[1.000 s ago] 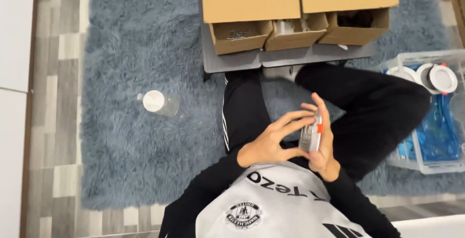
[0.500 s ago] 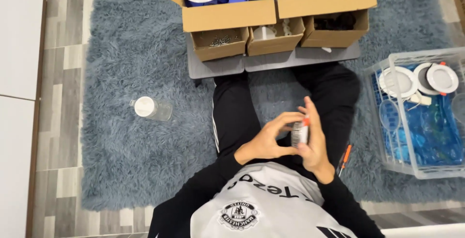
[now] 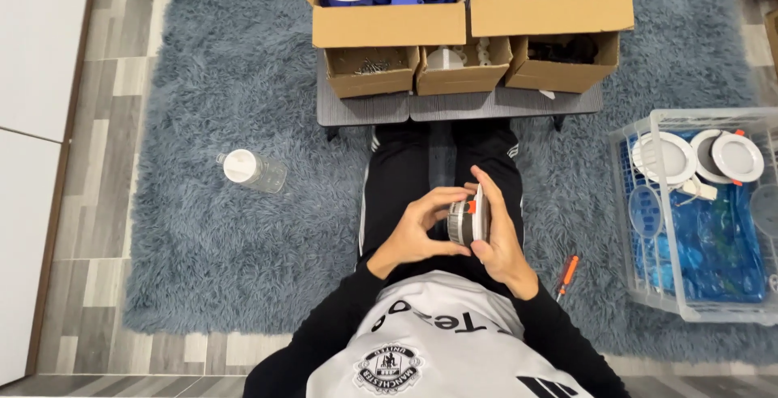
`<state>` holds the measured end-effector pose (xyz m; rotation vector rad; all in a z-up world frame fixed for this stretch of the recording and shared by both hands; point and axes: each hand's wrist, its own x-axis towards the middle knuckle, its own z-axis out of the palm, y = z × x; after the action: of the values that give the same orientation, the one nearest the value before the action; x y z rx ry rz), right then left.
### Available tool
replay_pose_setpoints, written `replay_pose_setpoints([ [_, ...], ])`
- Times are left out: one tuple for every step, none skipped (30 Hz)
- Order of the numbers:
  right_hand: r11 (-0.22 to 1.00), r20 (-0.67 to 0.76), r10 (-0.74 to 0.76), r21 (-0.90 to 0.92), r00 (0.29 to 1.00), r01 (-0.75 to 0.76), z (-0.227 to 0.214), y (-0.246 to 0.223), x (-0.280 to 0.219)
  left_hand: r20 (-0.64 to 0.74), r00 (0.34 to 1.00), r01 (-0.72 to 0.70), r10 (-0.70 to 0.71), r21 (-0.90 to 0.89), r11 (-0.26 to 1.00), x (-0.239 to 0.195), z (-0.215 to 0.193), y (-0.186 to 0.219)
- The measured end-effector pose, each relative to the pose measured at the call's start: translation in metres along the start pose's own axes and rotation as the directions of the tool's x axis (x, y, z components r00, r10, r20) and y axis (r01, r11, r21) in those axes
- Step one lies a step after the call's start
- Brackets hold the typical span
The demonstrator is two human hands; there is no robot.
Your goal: Assembling recessed LED light fixtures by snapping the light unit into the mounting ring and placing them into a storage crate.
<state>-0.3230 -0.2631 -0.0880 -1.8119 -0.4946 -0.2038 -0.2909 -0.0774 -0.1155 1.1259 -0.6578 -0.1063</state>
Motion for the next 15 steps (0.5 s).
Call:
replay_pose_setpoints([
  [1.0,0.001,-0.009,0.002,1.0,0.009,0.002,0.007,-0.002,0.001,1.0,-0.005,0.005,0.007,1.0,0.002,0.003,0.007],
  [0.998,-0.009,-0.006,0.066,1.0,0.006,0.006,0.013,-0.004,-0.009,1.0,-0.013,0.013,0.061,0.998,0.002,0.006,0.014],
  [0.992,-0.017,-0.003,0.129,1.0,0.005,0.009,0.019,-0.007,-0.018,1.0,-0.019,0.021,0.114,0.993,0.003,0.008,0.021],
  [0.992,-0.019,-0.006,0.128,1.0,0.008,0.012,0.023,-0.006,-0.015,1.0,-0.022,0.024,0.115,0.993,0.003,0.01,0.022],
  [0.983,-0.053,-0.02,0.182,0.998,0.029,0.015,0.027,-0.006,-0.028,0.999,-0.028,0.034,0.175,0.984,0.003,0.012,0.023],
  [0.971,-0.087,-0.028,0.234,0.996,0.048,0.018,0.03,-0.007,-0.042,0.998,-0.03,0.041,0.231,0.972,0.001,0.015,0.023],
  [0.971,-0.088,-0.027,0.234,0.996,0.047,0.02,0.035,-0.006,-0.041,0.998,-0.029,0.04,0.23,0.973,0.005,0.016,0.027],
  [0.934,-0.108,-0.009,0.354,0.994,0.047,0.022,0.039,-0.007,-0.045,0.998,-0.033,0.048,0.294,0.955,0.007,0.018,0.03],
  [0.882,-0.127,0.011,0.469,0.992,0.051,0.023,0.044,-0.008,-0.047,0.997,-0.036,0.057,0.358,0.933,0.009,0.02,0.034],
  [0.882,-0.129,0.01,0.468,0.992,0.052,0.022,0.053,-0.009,-0.045,0.997,-0.037,0.057,0.357,0.933,0.01,0.021,0.031],
  [0.809,-0.128,0.085,0.587,0.988,0.006,0.021,0.063,-0.01,-0.051,0.997,-0.031,0.059,0.434,0.9,0.011,0.022,0.028],
  [0.718,-0.114,0.16,0.695,0.98,-0.036,0.02,0.072,-0.013,-0.058,0.996,-0.023,0.061,0.507,0.861,0.011,0.024,0.024],
  [0.718,-0.115,0.161,0.695,0.98,-0.036,0.02,0.071,-0.01,-0.057,0.997,-0.023,0.06,0.507,0.862,0.013,0.026,0.02],
  [0.641,-0.091,0.231,0.763,0.969,-0.081,0.019,0.07,-0.011,-0.067,0.994,-0.029,0.082,0.569,0.822,0.012,0.031,0.015],
  [0.555,-0.06,0.297,0.823,0.953,-0.121,0.019,0.068,-0.012,-0.076,0.992,-0.033,0.104,0.629,0.777,0.011,0.035,0.011],
])
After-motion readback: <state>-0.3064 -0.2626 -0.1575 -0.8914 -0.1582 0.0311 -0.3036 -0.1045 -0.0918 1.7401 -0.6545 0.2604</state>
